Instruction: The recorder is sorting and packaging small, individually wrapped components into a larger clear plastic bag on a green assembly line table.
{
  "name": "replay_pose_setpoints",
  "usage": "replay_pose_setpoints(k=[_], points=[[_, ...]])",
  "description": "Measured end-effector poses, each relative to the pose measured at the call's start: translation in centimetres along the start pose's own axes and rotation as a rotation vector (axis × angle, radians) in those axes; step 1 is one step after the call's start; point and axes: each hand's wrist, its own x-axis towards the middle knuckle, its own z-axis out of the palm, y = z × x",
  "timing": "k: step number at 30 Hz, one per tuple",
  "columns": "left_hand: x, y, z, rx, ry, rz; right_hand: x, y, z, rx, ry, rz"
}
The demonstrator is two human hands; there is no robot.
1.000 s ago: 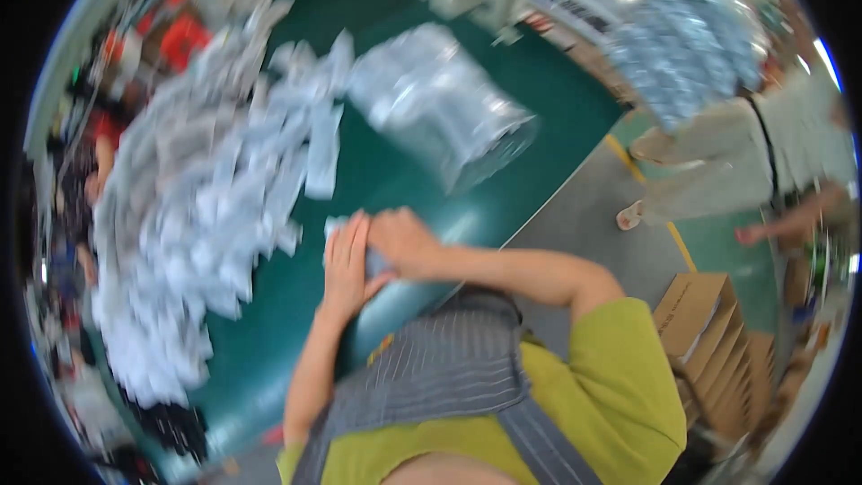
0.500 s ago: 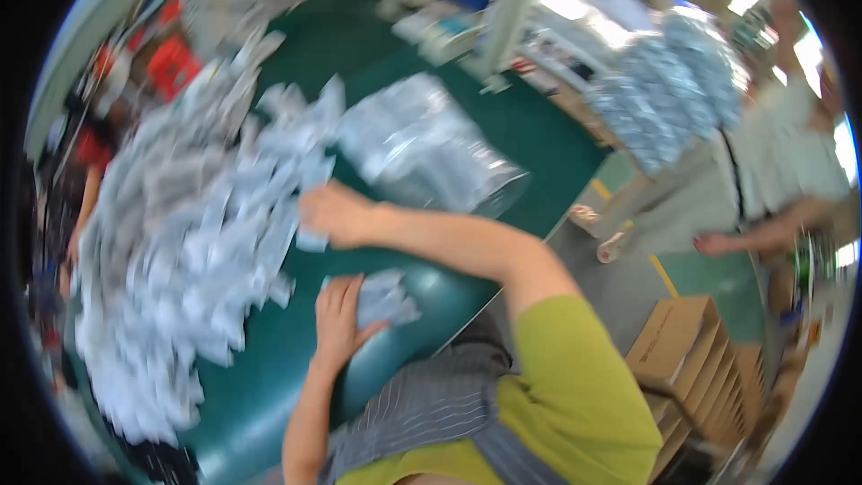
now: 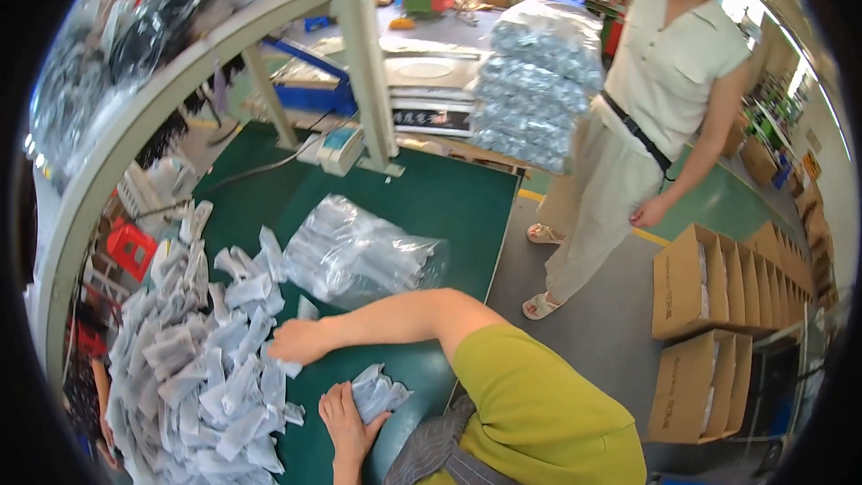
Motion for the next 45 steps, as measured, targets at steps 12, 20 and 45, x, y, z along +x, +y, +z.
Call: replay_pose_setpoints(k=[12,20,45], points=[[-0.2,-1.7,0.5,0.035,-0.007,0.047,-6.0,-7.5,0.4,0.775,0.063,0.837],[0.1,-2.5,1.4,-0.285,0.091,0.106,-15.5,-11.3,-4.1,0.229,-0.093,0.425],[-1.1,-2.5,1.5,-0.581,0.222,-0.226,-14.9,-13.1,-1.5,0.064,0.068,0.267]])
